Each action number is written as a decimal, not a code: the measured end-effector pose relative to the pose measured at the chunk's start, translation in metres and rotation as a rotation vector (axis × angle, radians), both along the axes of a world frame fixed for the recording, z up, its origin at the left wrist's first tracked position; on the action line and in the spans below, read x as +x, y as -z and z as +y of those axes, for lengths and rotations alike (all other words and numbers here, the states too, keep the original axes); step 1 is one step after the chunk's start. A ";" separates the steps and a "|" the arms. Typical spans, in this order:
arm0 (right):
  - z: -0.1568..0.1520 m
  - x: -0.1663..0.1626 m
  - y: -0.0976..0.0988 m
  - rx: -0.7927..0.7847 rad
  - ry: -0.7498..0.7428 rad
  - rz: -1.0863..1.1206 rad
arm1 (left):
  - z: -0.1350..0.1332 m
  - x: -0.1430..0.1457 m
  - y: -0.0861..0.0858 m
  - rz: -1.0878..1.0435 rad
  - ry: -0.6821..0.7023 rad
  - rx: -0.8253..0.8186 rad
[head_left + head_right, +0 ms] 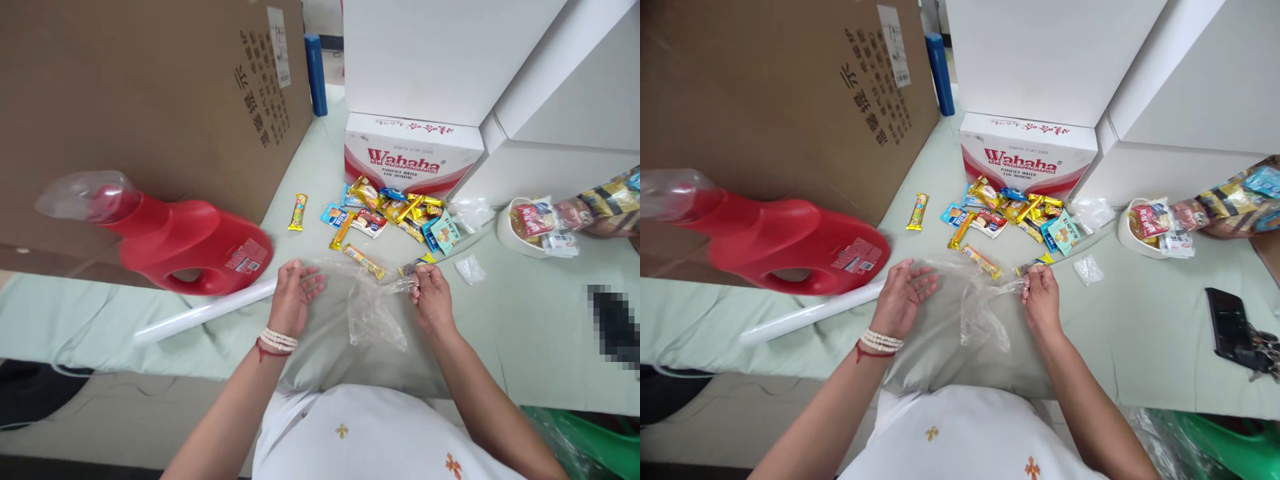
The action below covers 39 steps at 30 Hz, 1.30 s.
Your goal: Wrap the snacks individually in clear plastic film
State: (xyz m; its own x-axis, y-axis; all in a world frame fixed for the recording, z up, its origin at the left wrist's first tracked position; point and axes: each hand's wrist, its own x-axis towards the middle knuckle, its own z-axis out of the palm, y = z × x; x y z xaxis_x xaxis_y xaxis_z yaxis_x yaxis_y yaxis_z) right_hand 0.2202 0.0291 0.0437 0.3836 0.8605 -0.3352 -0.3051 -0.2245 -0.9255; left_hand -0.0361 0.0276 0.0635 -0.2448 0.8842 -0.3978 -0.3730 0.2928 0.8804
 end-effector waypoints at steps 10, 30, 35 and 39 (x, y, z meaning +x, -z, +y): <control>-0.041 -0.035 -0.041 0.173 -0.318 -0.076 | -0.012 0.052 -0.017 0.271 0.497 -0.199; -0.035 0.026 -0.041 0.173 -0.310 0.287 | -0.025 0.076 -0.019 0.181 0.710 -0.157; -0.031 0.024 -0.047 0.159 -0.297 0.376 | -0.016 0.111 -0.014 -0.038 0.570 -0.139; -0.020 0.061 -0.031 0.091 -0.180 0.369 | -0.021 0.090 0.002 -0.350 0.273 -0.264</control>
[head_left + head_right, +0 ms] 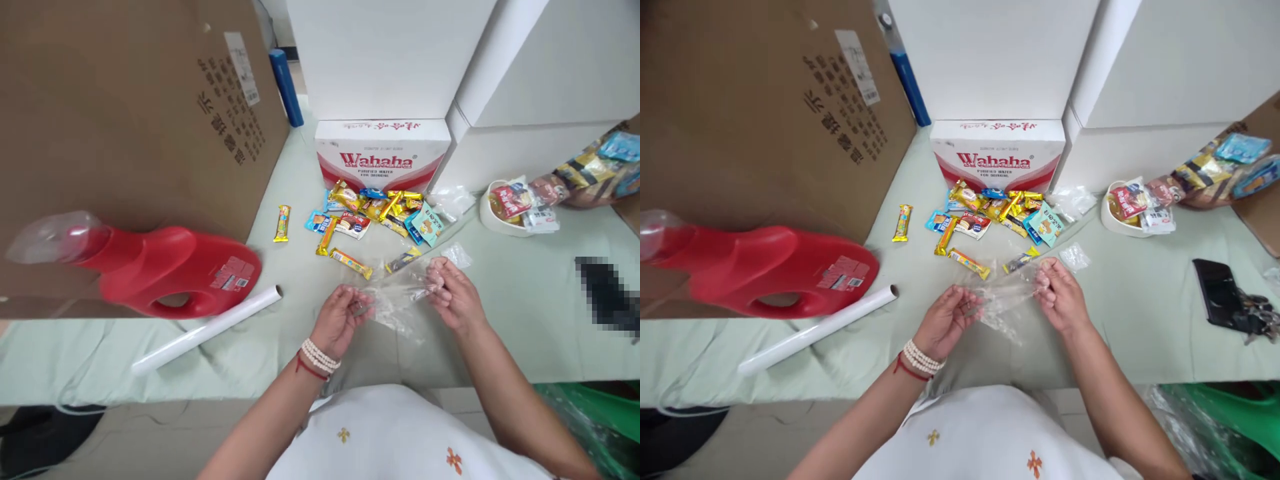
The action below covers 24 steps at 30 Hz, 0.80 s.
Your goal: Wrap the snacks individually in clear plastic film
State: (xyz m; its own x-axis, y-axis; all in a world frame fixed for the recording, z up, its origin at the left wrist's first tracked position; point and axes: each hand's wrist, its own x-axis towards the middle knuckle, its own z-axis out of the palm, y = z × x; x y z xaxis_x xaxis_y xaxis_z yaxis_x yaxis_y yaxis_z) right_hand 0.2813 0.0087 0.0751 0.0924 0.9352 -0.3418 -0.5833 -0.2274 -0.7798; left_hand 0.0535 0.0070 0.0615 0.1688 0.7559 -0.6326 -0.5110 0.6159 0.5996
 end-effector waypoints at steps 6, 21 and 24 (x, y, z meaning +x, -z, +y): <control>0.005 0.041 0.031 -0.232 0.100 -0.157 | -0.003 -0.036 0.017 0.113 -0.207 -0.008; -0.022 0.008 0.025 -0.328 -0.217 -0.304 | 0.001 -0.065 0.033 0.447 0.094 0.083; -0.024 0.020 0.028 -0.381 -0.315 -0.306 | 0.015 -0.090 0.036 0.517 0.088 0.069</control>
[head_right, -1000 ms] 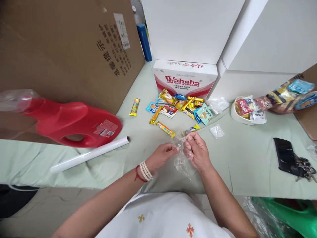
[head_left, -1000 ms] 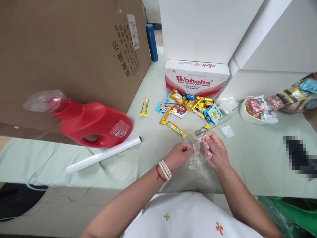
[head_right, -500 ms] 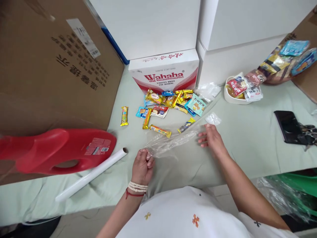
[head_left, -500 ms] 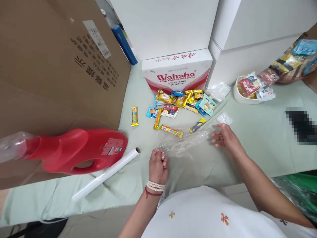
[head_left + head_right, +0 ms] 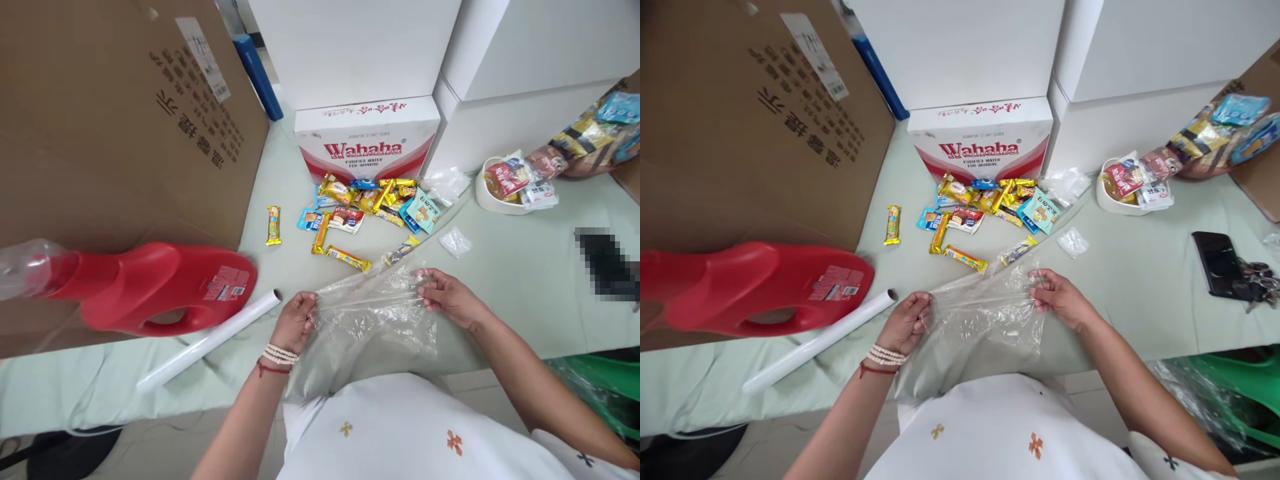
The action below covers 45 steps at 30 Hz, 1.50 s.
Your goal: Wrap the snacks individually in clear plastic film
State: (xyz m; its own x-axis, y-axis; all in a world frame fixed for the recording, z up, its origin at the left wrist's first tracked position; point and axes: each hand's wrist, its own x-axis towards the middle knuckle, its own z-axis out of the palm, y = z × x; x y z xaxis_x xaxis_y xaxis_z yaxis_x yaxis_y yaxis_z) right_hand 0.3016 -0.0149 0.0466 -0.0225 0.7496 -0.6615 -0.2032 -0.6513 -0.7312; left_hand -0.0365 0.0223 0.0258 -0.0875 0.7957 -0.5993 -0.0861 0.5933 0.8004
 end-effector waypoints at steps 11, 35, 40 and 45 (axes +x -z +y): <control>-0.009 -0.030 0.002 0.177 -0.082 -0.078 | -0.016 0.017 -0.054 0.734 0.737 1.071; -0.055 0.091 -0.125 0.524 -0.404 -1.168 | 0.007 0.127 -0.073 0.065 0.521 0.909; -0.079 0.124 -0.170 0.562 -0.265 -1.446 | 0.000 0.150 -0.051 -0.064 0.396 0.803; -0.087 0.089 -0.194 0.700 0.109 -1.242 | -0.010 0.162 -0.055 -0.096 0.407 0.797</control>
